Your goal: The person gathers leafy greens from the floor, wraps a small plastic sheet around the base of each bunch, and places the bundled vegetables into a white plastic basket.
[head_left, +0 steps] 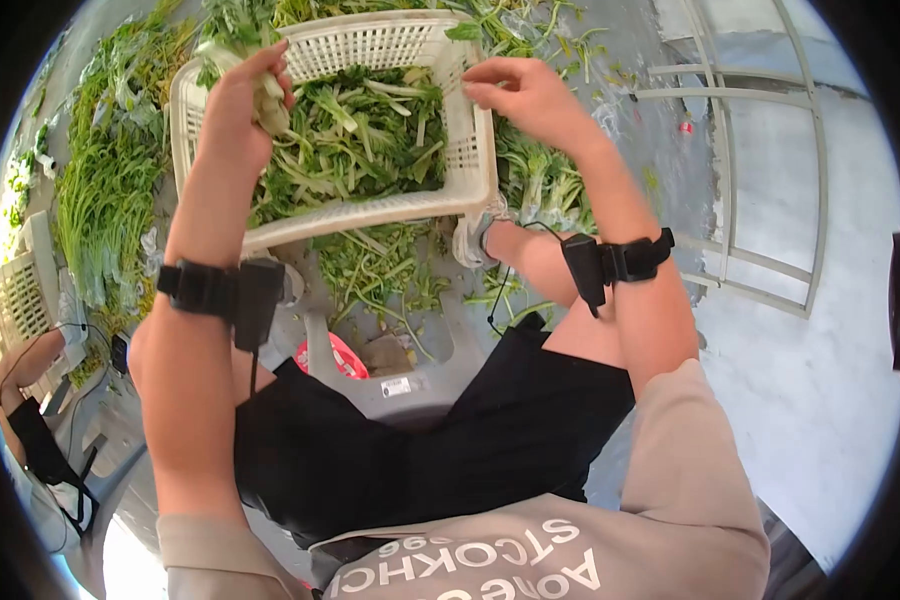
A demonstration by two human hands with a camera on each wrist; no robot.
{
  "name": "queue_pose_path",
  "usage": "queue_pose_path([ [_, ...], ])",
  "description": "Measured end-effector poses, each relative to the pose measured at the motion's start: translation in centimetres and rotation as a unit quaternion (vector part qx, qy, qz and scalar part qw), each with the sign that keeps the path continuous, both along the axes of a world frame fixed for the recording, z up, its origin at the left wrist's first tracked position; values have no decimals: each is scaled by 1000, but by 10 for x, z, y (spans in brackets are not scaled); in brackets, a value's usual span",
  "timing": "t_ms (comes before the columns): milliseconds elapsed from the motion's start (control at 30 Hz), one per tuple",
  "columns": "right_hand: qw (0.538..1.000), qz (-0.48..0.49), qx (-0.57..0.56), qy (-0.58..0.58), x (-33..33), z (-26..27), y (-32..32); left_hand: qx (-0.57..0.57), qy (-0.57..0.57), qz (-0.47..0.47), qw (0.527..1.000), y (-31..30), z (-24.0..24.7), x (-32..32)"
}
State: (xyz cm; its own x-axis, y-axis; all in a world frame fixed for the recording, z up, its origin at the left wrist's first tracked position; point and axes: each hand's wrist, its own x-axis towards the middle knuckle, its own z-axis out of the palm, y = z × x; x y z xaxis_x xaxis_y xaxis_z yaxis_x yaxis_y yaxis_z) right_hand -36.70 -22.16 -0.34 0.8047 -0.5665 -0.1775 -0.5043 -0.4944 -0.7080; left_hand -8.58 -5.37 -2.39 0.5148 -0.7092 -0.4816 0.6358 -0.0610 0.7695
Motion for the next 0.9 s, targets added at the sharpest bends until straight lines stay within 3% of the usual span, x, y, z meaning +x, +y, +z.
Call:
queue_pose_path([
  [133, 986, -111, 123, -32, -32, 30, 22, -60, -8, -19, 998, 9, -8, 12],
  [333, 976, -137, 137, -97, -88, 97, 44, -63, -38, -9, 997, 15, 0, 34],
  [400, 981, -96, 127, -107, -98, 138, 50, -76, -43, -11, 996, 16, 7, 37],
  [533, 998, -25, 11, -61, -113, 189, 26, -67, -83, -16, 994, 32, 23, 41],
  [667, 994, -57, -48, -75, -134, 201, -17, -59, -59, -19, 996, 35, 26, 44],
  [733, 990, -134, -31, 28, -143, 213, -33, -46, -74, -17, 996, 35, 29, 43],
  [767, 988, -145, -37, 26, -159, 206, -55, -28, -88, -5, 996, 32, 31, 41],
  [833, 968, -31, -220, 114, -206, 177, -105, -25, -79, 0, 997, 27, 33, 38],
  [900, 950, -32, -256, 176, -234, 174, -123, -19, -72, 15, 997, 25, 33, 36],
])
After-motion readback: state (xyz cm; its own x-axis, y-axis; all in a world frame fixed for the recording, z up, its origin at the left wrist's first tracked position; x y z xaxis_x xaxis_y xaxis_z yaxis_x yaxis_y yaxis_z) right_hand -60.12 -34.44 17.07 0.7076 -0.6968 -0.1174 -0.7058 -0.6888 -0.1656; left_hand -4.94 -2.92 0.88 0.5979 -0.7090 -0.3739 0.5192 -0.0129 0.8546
